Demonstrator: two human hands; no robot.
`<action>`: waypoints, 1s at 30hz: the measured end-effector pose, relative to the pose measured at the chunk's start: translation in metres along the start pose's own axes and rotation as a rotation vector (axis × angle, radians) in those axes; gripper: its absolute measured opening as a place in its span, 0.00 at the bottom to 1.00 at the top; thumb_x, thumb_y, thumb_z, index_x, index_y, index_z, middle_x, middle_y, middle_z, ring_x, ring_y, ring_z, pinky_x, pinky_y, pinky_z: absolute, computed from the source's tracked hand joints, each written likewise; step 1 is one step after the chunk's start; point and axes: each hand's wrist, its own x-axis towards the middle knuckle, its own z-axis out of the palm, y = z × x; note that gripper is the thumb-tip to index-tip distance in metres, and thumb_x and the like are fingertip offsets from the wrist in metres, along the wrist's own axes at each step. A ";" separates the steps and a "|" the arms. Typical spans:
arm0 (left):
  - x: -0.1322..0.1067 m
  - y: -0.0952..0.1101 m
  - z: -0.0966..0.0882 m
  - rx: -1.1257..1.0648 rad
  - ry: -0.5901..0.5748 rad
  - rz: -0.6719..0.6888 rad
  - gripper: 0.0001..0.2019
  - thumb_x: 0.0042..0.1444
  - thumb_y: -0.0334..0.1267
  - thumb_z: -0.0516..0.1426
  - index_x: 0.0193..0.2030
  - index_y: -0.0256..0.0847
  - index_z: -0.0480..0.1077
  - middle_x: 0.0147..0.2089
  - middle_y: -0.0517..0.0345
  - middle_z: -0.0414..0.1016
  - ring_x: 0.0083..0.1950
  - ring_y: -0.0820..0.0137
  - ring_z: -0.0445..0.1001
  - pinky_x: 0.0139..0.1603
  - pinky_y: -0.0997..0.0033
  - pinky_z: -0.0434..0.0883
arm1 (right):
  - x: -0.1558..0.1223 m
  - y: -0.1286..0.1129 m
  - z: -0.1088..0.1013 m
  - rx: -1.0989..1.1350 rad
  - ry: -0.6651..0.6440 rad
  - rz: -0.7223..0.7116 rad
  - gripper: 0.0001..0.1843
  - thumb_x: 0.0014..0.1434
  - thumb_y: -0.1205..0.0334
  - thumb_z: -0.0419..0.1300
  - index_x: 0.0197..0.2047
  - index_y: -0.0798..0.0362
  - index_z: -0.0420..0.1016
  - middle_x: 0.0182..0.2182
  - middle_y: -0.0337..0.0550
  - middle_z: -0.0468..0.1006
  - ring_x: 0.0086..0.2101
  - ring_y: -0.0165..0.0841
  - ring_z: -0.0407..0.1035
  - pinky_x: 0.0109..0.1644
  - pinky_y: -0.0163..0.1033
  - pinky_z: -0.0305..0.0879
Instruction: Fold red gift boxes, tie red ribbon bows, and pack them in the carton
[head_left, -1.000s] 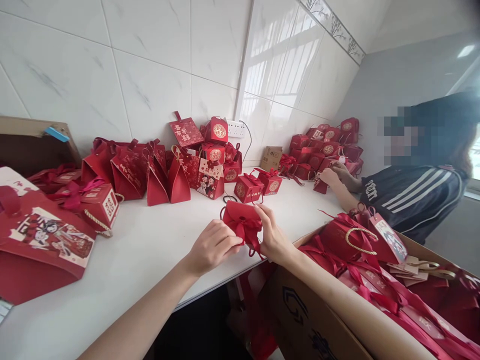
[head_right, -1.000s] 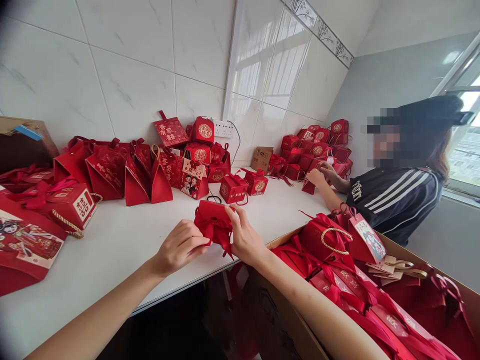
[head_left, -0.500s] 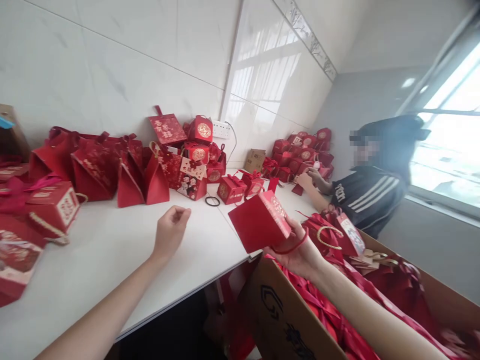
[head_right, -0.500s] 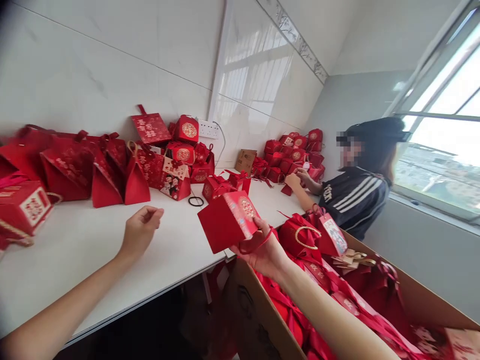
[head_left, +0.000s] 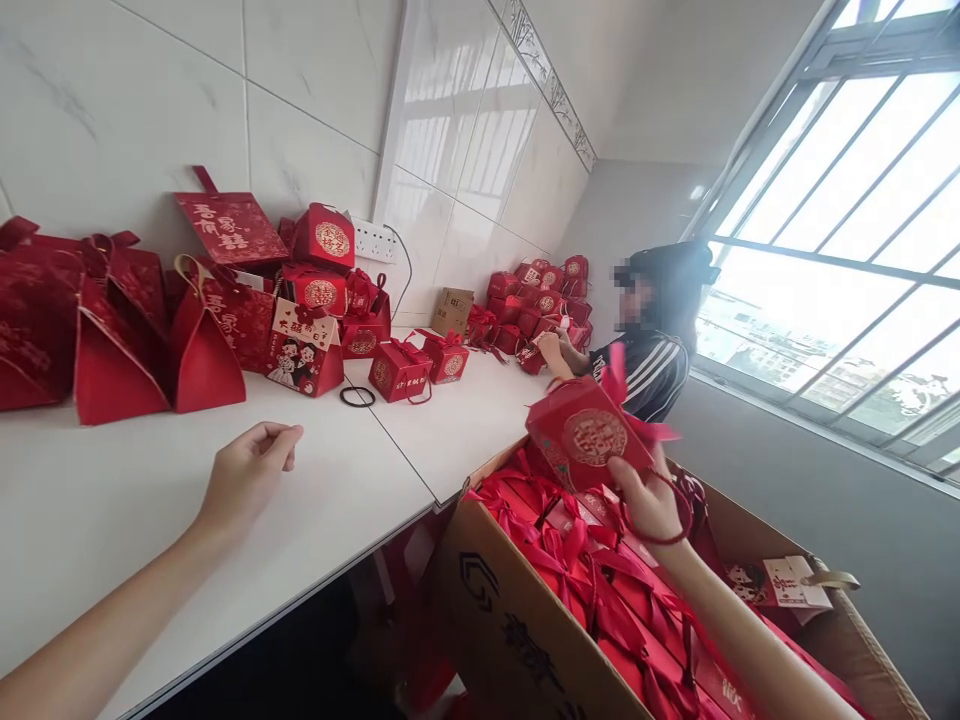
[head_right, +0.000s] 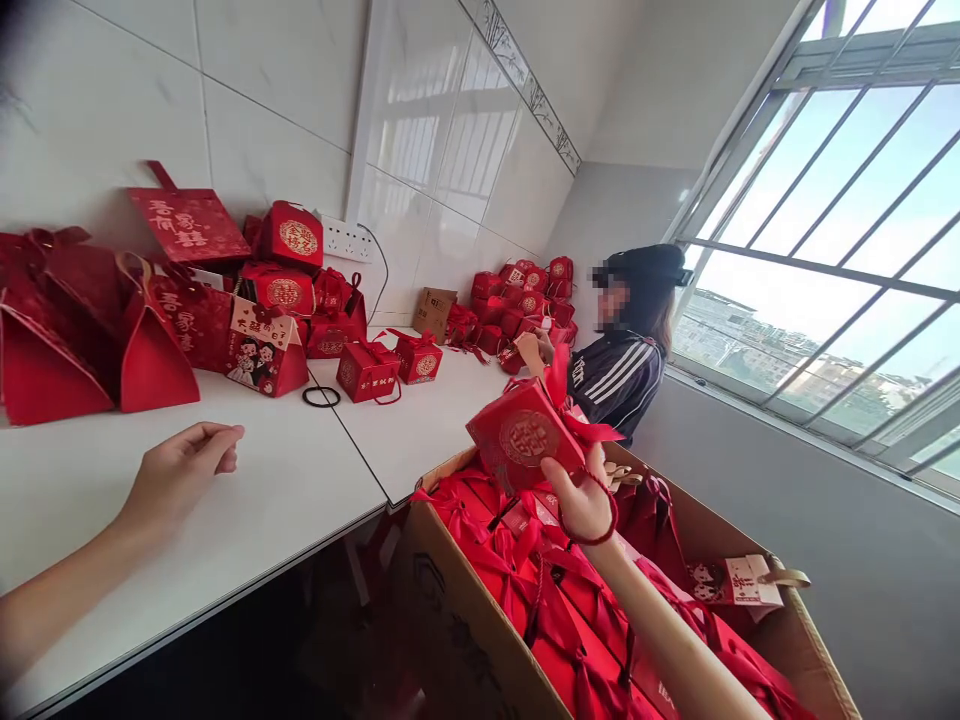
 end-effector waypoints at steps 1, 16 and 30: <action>0.000 -0.001 0.000 0.001 -0.007 0.001 0.10 0.45 0.46 0.56 0.23 0.42 0.65 0.21 0.63 0.62 0.26 0.71 0.61 0.28 0.70 0.59 | 0.003 0.004 -0.006 -0.184 0.063 -0.142 0.35 0.45 0.46 0.63 0.53 0.50 0.61 0.49 0.50 0.68 0.51 0.47 0.62 0.57 0.58 0.57; 0.001 -0.008 0.000 0.069 -0.100 0.088 0.14 0.45 0.49 0.55 0.20 0.41 0.62 0.19 0.63 0.61 0.24 0.72 0.61 0.24 0.73 0.58 | -0.011 0.056 0.013 -0.968 -0.318 -0.077 0.33 0.55 0.45 0.54 0.60 0.48 0.55 0.59 0.60 0.58 0.52 0.55 0.63 0.49 0.61 0.60; -0.005 0.003 -0.002 -0.006 -0.083 0.087 0.14 0.44 0.48 0.55 0.20 0.40 0.61 0.17 0.65 0.60 0.21 0.74 0.58 0.23 0.75 0.57 | 0.081 -0.040 0.163 -0.761 -0.647 -0.104 0.27 0.53 0.50 0.60 0.53 0.55 0.64 0.50 0.57 0.67 0.53 0.48 0.61 0.56 0.49 0.54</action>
